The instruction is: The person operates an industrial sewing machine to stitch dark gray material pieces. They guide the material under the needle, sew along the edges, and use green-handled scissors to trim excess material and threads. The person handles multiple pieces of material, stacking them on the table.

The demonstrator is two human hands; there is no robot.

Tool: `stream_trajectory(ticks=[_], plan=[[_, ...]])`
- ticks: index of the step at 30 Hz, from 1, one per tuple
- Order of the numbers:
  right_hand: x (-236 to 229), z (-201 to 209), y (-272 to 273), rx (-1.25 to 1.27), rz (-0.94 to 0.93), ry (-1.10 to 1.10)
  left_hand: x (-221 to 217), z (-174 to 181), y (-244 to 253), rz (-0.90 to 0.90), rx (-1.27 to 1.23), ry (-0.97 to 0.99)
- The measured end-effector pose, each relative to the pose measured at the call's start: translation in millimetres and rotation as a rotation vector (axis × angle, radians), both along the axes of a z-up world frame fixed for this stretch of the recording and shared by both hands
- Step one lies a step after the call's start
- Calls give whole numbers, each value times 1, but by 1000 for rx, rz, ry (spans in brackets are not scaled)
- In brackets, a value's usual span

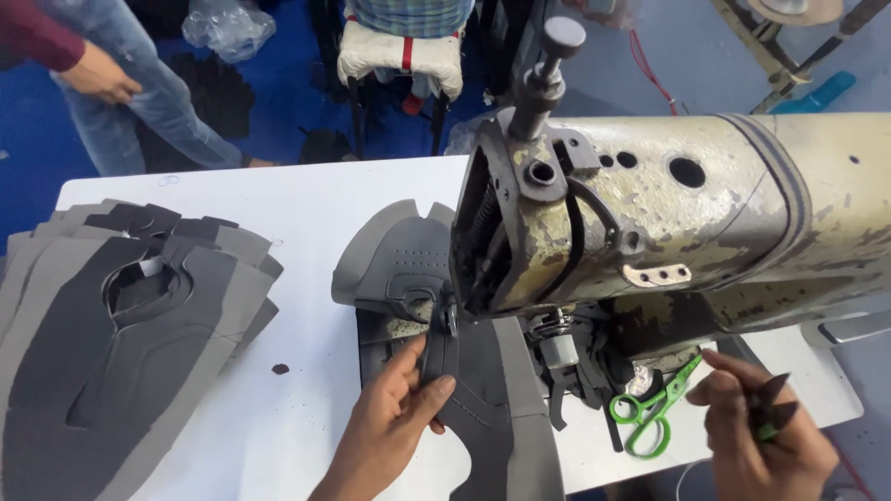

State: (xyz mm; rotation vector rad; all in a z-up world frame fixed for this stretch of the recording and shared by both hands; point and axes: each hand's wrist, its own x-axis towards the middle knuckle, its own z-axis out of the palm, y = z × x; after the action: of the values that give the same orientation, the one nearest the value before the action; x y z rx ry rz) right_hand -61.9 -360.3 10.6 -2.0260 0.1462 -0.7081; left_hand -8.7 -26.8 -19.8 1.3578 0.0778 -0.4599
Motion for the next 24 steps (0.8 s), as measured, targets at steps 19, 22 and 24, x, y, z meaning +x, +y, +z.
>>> stream_trajectory(ticks=[19,22,24], plan=[[39,-9,138,457,317,574,4,38,-24,184,526,-236],[33,-5,137,473,408,507,-6,35,-26,177,575,-149],[29,-10,136,430,363,514,-9,17,-27,229,431,-210]])
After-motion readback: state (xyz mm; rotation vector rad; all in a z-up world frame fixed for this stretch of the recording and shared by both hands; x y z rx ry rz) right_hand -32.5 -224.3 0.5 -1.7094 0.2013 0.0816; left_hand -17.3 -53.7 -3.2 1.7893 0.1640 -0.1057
